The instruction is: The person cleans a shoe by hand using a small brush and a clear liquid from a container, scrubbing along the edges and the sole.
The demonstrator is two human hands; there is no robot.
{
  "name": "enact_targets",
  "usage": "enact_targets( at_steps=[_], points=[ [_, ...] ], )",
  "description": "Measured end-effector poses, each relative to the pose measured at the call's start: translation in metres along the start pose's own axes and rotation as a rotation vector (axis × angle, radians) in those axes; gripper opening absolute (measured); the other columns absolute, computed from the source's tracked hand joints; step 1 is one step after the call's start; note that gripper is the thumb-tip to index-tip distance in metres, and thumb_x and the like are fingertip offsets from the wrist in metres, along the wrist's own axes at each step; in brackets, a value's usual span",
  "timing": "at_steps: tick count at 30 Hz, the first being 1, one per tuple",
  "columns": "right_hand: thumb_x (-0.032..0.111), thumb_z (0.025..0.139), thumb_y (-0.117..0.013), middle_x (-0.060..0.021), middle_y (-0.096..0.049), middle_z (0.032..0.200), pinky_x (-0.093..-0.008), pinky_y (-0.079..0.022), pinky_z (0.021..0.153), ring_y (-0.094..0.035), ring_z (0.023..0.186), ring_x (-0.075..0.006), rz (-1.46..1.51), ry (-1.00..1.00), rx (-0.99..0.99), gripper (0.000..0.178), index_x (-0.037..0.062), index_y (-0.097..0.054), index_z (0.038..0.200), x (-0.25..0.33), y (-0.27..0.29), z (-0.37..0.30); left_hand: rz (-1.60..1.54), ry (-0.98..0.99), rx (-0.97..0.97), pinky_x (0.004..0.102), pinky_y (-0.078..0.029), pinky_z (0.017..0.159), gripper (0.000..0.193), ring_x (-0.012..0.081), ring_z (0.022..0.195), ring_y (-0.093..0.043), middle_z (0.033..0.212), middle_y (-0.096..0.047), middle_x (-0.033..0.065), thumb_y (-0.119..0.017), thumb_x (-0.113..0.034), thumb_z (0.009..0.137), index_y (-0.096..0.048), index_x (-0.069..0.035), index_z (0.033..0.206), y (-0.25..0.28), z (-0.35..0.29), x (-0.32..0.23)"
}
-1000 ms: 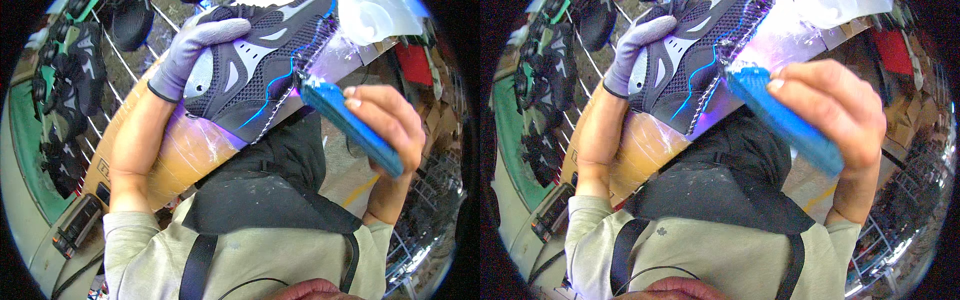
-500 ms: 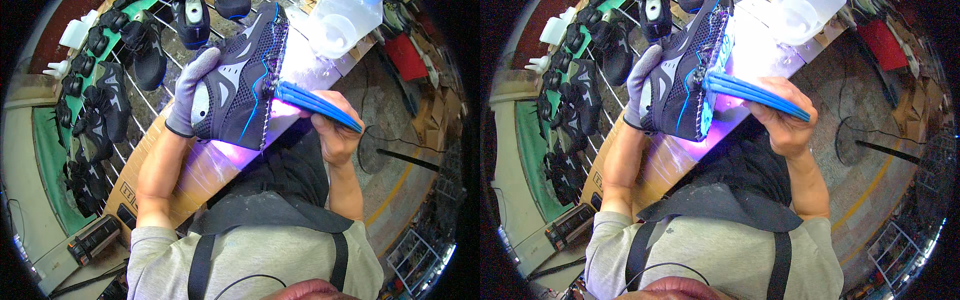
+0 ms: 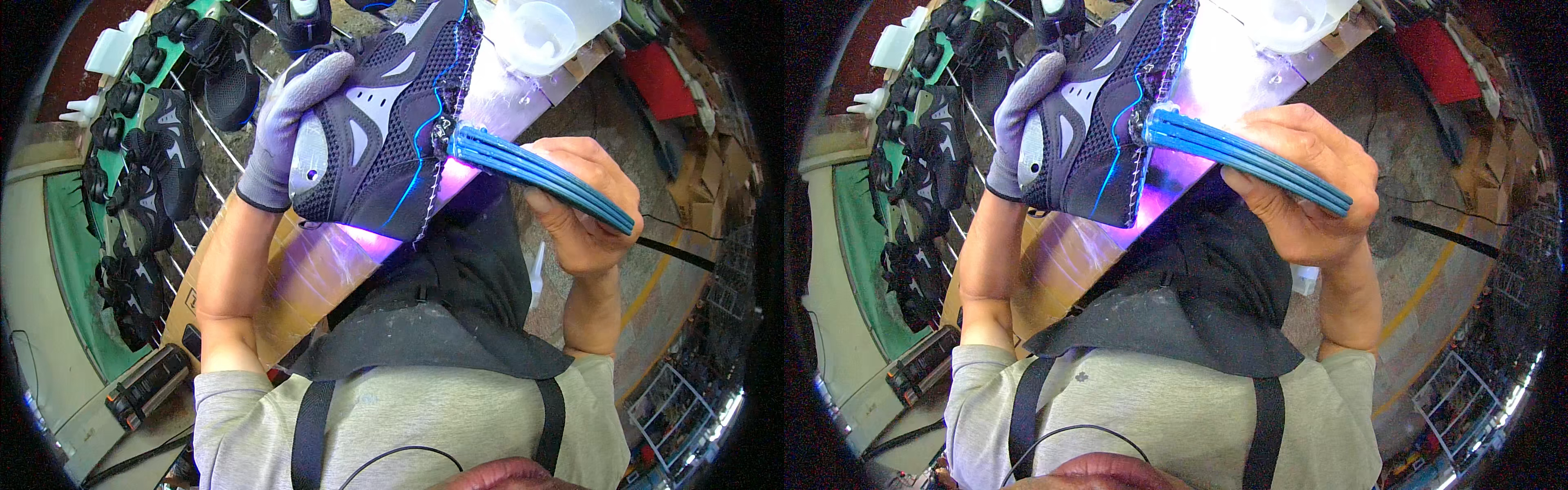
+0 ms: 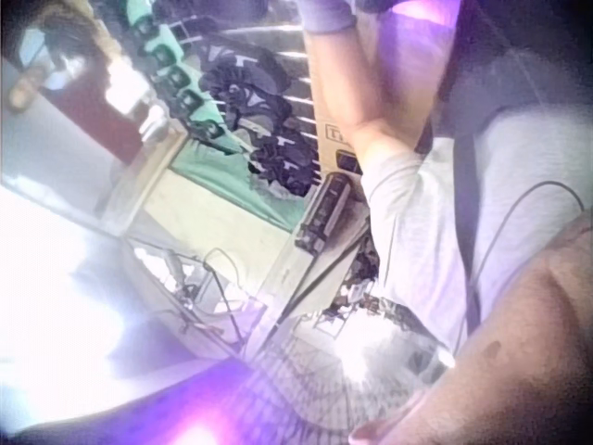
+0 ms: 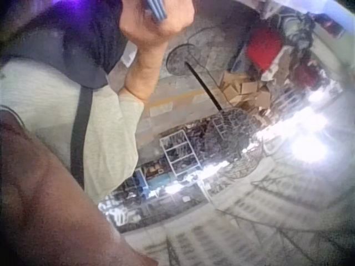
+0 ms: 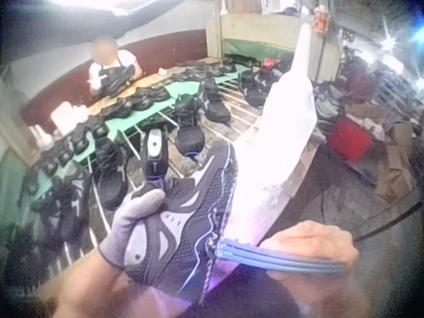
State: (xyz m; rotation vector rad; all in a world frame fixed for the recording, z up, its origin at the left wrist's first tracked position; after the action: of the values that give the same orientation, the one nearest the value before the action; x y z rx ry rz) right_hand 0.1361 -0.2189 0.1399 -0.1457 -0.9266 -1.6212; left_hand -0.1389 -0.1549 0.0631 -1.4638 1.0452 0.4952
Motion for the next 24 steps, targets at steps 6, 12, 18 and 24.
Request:
enact_targets(
  at_steps=[6, 12, 18, 24],
  points=[
    [0.003, 0.077, -0.079, -0.0199, -0.073, 0.091, -0.0338, -0.058, 0.072, -0.073, 0.081, -0.0298, -0.01, 0.075, 0.145, 0.028, -0.0048, -0.071, 0.102, 0.009, 0.004, 0.014, 0.115, -0.106, 0.0, 0.0314, -0.054, 0.091, 0.026, 0.0181, 0.098, -0.068, 0.111, -0.07, 0.0085, -0.063, -0.013, 0.095, -0.068, -0.002, 0.119, 0.011, 0.0, -0.004],
    [0.014, 0.085, -0.075, -0.0213, -0.072, 0.099, -0.0362, -0.059, 0.078, -0.073, 0.089, -0.0309, -0.046, 0.071, 0.342, 0.028, -0.0041, -0.07, 0.105, 0.01, 0.01, 0.027, 0.433, -0.274, 0.005, 0.0377, -0.054, 0.097, 0.035, 0.0268, 0.105, -0.069, 0.116, -0.069, 0.0152, -0.064, -0.005, 0.089, -0.069, -0.004, 0.123, 0.018, -0.004, -0.01],
    [0.018, 0.089, -0.07, -0.0232, -0.071, 0.104, -0.0367, -0.058, 0.081, -0.072, 0.094, -0.0312, -0.033, 0.118, 0.508, 0.031, -0.0059, -0.069, 0.109, 0.008, 0.014, 0.046, 0.034, -0.021, 0.081, 0.0364, -0.057, 0.092, 0.04, 0.0252, 0.101, -0.07, 0.118, -0.07, 0.0172, -0.063, -0.013, 0.095, -0.059, 0.006, 0.129, -0.031, -0.016, -0.027],
    [-0.002, 0.085, -0.078, -0.0102, -0.073, 0.104, -0.0302, -0.053, 0.089, -0.068, 0.096, -0.0169, 0.423, -0.521, -0.002, 0.033, -0.0075, -0.068, 0.116, -0.016, 0.016, -0.008, -0.19, 0.093, 0.094, 0.043, -0.053, 0.101, 0.047, 0.0318, 0.112, -0.067, 0.128, -0.065, 0.0211, -0.056, -0.022, 0.1, -0.052, 0.007, 0.137, -0.032, -0.007, -0.014]
  ],
)
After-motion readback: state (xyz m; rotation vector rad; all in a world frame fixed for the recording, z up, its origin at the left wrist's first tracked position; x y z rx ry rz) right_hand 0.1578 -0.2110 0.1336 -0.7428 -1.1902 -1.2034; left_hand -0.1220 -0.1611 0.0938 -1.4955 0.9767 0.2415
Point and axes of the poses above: each hand's wrist, its own z-axis towards the middle knuckle, its own y-axis out of the back of the hand, x = y × z, the point moved 4 cm from there along z, towards the middle knuckle
